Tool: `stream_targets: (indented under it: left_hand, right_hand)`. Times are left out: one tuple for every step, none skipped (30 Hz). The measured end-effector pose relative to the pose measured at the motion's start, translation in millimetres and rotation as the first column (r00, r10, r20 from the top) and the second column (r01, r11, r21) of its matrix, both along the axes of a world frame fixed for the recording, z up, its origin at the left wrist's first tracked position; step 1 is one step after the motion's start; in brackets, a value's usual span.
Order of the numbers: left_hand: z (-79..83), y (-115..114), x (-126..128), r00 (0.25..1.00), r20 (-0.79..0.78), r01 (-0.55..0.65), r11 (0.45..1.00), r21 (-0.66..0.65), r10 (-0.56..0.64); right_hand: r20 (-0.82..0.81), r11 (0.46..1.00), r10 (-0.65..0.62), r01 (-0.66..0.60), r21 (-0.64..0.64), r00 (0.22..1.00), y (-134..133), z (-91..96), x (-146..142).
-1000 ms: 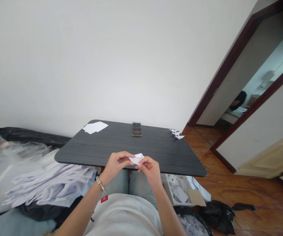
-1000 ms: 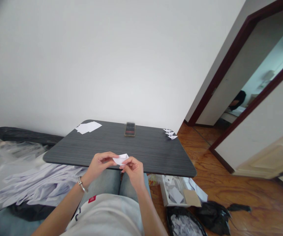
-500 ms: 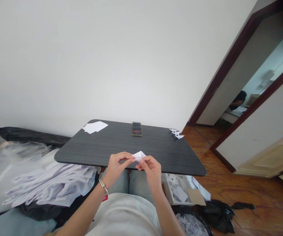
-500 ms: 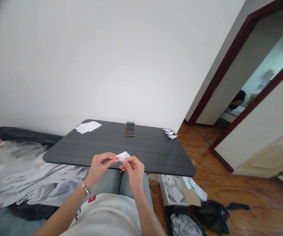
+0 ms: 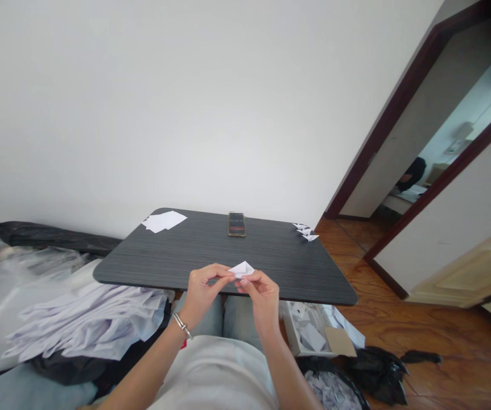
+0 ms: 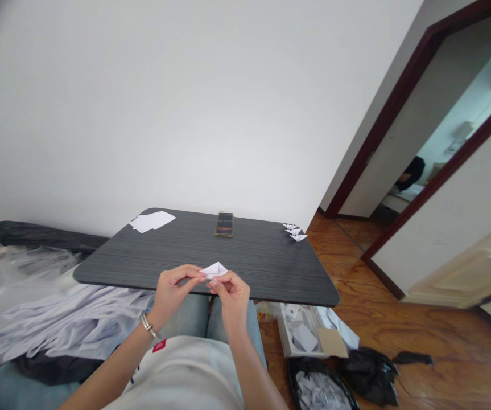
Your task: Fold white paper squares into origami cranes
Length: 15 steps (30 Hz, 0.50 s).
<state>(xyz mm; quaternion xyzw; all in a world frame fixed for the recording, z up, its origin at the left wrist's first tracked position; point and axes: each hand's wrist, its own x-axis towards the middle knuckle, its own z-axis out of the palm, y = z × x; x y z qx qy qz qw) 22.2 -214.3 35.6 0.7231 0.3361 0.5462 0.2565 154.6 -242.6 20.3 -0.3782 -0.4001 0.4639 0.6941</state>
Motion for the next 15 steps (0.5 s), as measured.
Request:
stream_targets:
  left_hand:
    - [-0.6, -0.1, 0.3, 1.0, -0.006, 0.001, 1.0, 0.002, -0.001]
    - [-1.2, -0.2, 0.4, 1.0, -0.011, 0.001, 1.0, 0.005, -0.001]
    - [-1.9, -0.3, 0.6, 1.0, -0.017, 0.002, 1.0, 0.011, -0.002]
    - [-2.5, -0.4, 0.6, 1.0, -0.024, 0.003, 1.0, 0.017, -0.003]
    - [-3.1, -0.4, 0.5, 1.0, -0.031, 0.005, 1.0, 0.023, -0.004]
    - [-3.5, -0.3, 0.5, 0.999, -0.037, 0.007, 1.0, 0.028, -0.006]
    - [-3.9, -0.2, 0.4, 0.999, -0.043, 0.009, 0.999, 0.032, -0.008]
    - [-4.1, 0.0, 0.3, 0.999, -0.047, 0.013, 0.999, 0.032, -0.011]
    - [-4.2, 0.4, 0.2, 0.999, -0.049, 0.018, 0.999, 0.029, -0.016]
    - [-4.2, 0.9, 0.2, 0.999, -0.049, 0.022, 0.999, 0.025, -0.021]
    - [-4.3, 1.5, 0.2, 0.999, -0.048, 0.024, 0.999, 0.021, -0.023]
    - [-4.3, 2.1, 0.2, 0.999, -0.048, 0.023, 1.0, 0.017, -0.022]
    - [-4.4, 2.7, 0.2, 0.999, -0.047, 0.016, 1.0, 0.016, -0.016]
    - [-4.4, 3.1, 0.1, 0.999, -0.049, 0.007, 1.0, 0.019, -0.006]
    - [-4.4, 3.5, 0.1, 0.999, -0.052, -0.005, 1.0, 0.025, 0.006]
  right_hand:
    - [-0.006, 1.0, 0.004, -0.004, -0.004, 1.0, 0.1, 0.2, 0.1]
    - [-0.012, 1.0, 0.009, -0.009, -0.006, 1.0, 0.2, 0.4, 0.3]
    - [-0.017, 1.0, 0.015, -0.015, -0.008, 1.0, 0.4, 0.5, 0.6]
    - [-0.023, 1.0, 0.023, -0.023, -0.011, 0.999, 0.7, 0.6, 0.9]
    - [-0.03, 0.999, 0.031, -0.032, -0.017, 0.999, 1.0, 0.6, 1.2]
    - [-0.037, 0.999, 0.041, -0.042, -0.023, 0.998, 1.4, 0.4, 1.4]
    - [-0.046, 0.998, 0.048, -0.05, -0.029, 0.998, 1.8, 0.2, 1.5]
    - [-0.055, 0.998, 0.053, -0.055, -0.034, 0.997, 2.2, -0.1, 1.5]
    - [-0.062, 0.998, 0.057, -0.06, -0.038, 0.996, 2.5, -0.4, 1.3]
    - [-0.066, 0.997, 0.058, -0.061, -0.039, 0.996, 2.7, -0.6, 1.0]
    - [-0.067, 0.997, 0.059, -0.061, -0.039, 0.996, 2.7, -0.7, 0.6]
    - [-0.066, 0.997, 0.06, -0.063, -0.04, 0.996, 2.6, -0.6, 0.2]
    - [-0.062, 0.997, 0.063, -0.066, -0.041, 0.996, 2.4, -0.3, -0.4]
    - [-0.056, 0.997, 0.067, -0.069, -0.041, 0.996, 2.0, 0.1, -1.0]
    - [-0.051, 0.997, 0.069, -0.071, -0.04, 0.996, 1.5, 0.6, -1.6]
